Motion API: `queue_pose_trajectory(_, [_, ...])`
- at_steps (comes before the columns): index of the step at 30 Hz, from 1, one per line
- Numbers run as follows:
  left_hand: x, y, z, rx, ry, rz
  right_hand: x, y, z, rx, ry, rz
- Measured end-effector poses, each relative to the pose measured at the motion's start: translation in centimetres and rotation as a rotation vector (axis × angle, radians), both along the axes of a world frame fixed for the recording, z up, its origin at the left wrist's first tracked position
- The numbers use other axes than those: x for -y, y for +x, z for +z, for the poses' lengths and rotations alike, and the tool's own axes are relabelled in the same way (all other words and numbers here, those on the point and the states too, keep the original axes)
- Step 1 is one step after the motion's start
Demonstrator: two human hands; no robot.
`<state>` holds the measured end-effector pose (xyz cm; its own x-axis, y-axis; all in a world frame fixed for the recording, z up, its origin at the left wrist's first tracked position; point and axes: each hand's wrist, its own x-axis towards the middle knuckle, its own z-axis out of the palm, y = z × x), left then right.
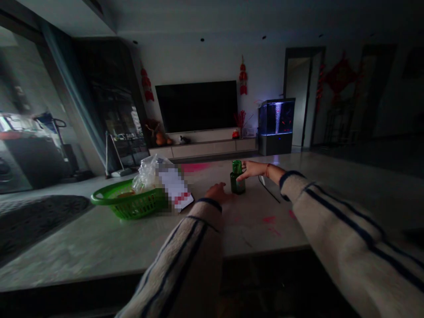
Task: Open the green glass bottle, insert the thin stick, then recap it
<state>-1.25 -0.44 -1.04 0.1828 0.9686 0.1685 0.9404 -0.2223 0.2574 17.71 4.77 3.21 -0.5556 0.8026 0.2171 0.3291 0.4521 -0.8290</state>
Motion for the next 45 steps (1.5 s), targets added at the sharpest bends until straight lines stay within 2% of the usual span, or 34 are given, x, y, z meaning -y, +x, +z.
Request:
queue_pose_trajectory(2, [-0.3, 0.6, -0.3, 0.14, -0.025, -0.053, 1.3, 0.2, -0.3, -0.05, 0.004, 0.087])
queue_pose_trajectory(4, [-0.4, 1.2, -0.5, 0.269, -0.062, -0.159, 2.6, 0.4, -0.5, -0.103, 0.006, 0.14])
queue_pose_trajectory(6, [-0.4, 1.6, -0.5, 0.34, -0.088, -0.27, 3.9, 0.5, -0.6, -0.167, -0.012, 0.166])
queue_pose_trajectory(8, [-0.2, 1.8, -0.4, 0.353, -0.089, -0.32, 4.9, 0.8, -0.5, -0.228, -0.069, 0.15])
queue_pose_trajectory(12, [0.1, 1.8, 0.0, 0.347, -0.072, -0.305, 6.0, 1.5, 0.2, -0.309, -0.235, 0.039])
queue_pose_trajectory(17, [-0.2, 1.8, -0.3, 0.373, -0.079, -0.314, 6.3, 3.2, 0.9, -0.364, -0.337, 0.01])
queue_pose_trajectory(21, [-0.5, 1.7, -0.4, 0.361, -0.088, -0.315, 5.7, 4.4, 1.0, -0.471, -0.331, -0.046])
queue_pose_trajectory(26, [-0.3, 1.7, -0.2, 0.338, -0.085, -0.289, 5.7, 3.4, 0.8, -0.453, -0.289, -0.149])
queue_pose_trajectory(32, [0.0, 1.8, 0.0, 0.354, -0.086, -0.329, 5.6, 2.7, 0.3, -0.398, -0.284, -0.117])
queue_pose_trajectory(36, [0.0, 1.8, 0.0, 0.36, -0.107, -0.296, 3.8, 3.6, -0.4, -0.399, -0.201, -0.276])
queue_pose_trajectory(38, [-0.1, 1.8, 0.0, 0.362, -0.111, -0.297, 3.0, 4.2, -0.8, -0.325, -0.115, -0.374])
queue_pose_trajectory(40, [-0.2, 1.8, -0.1, 0.34, -0.095, -0.275, 2.3, 4.8, -1.2, -0.174, 0.01, -0.495])
queue_pose_trajectory(42, [-0.3, 1.6, -0.2, 0.285, -0.053, -0.201, 1.8, 5.4, -1.6, 0.031, 0.154, -0.607])
queue_pose_trajectory(45, [-0.4, 1.3, -0.2, 0.197, 0.011, -0.083, 1.2, 6.5, -2.2, 0.301, 0.299, -0.701])
